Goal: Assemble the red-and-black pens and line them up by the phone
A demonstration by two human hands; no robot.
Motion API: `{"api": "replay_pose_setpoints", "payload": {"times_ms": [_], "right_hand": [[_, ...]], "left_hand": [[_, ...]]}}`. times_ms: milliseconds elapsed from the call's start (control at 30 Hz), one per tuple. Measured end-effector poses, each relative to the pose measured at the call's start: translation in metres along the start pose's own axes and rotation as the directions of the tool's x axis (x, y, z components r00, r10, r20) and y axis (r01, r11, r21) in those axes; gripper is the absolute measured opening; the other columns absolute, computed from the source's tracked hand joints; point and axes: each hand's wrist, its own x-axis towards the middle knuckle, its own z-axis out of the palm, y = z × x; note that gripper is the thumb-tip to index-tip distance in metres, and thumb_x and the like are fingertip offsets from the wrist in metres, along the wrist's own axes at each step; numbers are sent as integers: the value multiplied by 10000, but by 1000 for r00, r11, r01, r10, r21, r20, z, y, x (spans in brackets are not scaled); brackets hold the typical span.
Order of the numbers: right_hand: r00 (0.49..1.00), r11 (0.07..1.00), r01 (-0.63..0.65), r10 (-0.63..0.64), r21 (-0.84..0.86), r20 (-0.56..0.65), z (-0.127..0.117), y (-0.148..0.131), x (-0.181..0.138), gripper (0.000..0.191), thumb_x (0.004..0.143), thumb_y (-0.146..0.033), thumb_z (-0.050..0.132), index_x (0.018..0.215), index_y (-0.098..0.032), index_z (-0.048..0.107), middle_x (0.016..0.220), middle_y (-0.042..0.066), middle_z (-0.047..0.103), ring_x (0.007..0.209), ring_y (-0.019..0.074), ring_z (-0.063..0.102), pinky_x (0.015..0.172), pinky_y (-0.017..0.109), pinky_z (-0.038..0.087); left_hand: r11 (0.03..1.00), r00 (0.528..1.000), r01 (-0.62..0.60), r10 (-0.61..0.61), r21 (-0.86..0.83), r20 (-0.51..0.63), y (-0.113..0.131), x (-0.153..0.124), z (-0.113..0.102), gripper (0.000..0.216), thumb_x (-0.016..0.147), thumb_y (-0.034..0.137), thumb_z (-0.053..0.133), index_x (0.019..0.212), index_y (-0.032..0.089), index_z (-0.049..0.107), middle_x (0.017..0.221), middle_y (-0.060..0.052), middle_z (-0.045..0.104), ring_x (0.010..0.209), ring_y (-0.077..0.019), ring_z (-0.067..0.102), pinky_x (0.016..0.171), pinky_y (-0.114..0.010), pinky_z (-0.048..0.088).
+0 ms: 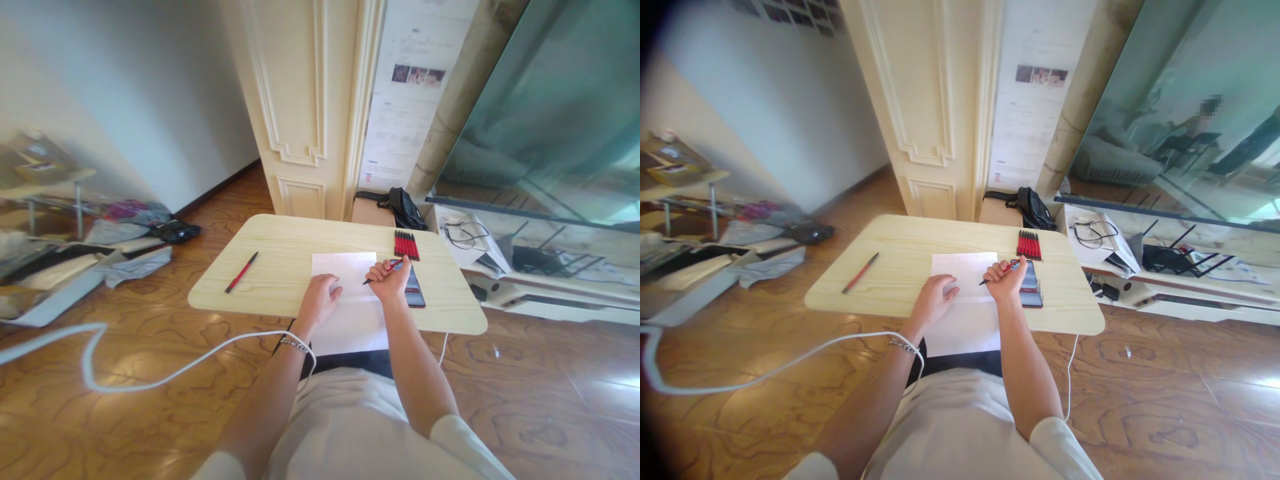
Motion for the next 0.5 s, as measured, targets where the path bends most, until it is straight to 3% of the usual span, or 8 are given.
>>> {"api": "replay_pose_setpoints", "payload": {"times_ms": [200, 500], "right_hand": [[1000, 1000, -3, 3, 9, 9, 3, 0, -2, 637, 717, -814, 305, 505, -216, 354, 434, -59, 273, 381, 91, 256, 391, 243, 302], [999, 997, -8, 4, 73, 49, 3, 1, -3, 530, 774, -692, 375, 543, -215, 394, 459, -64, 271, 399, 92, 262, 403, 239, 297]], "left_hand": [[1000, 1000, 6, -6, -9, -12, 2, -3, -2, 237, 820, 253, 591, 1032, 175, 662, 1068, -88, 670, 1042, -240, 575, 972, -381, 421], [1000, 1000, 14, -14, -21, -18, 8, -7, -5, 231, 825, 257, 590, 1030, 178, 660, 1052, -79, 676, 1029, -234, 584, 961, -377, 435]]}}
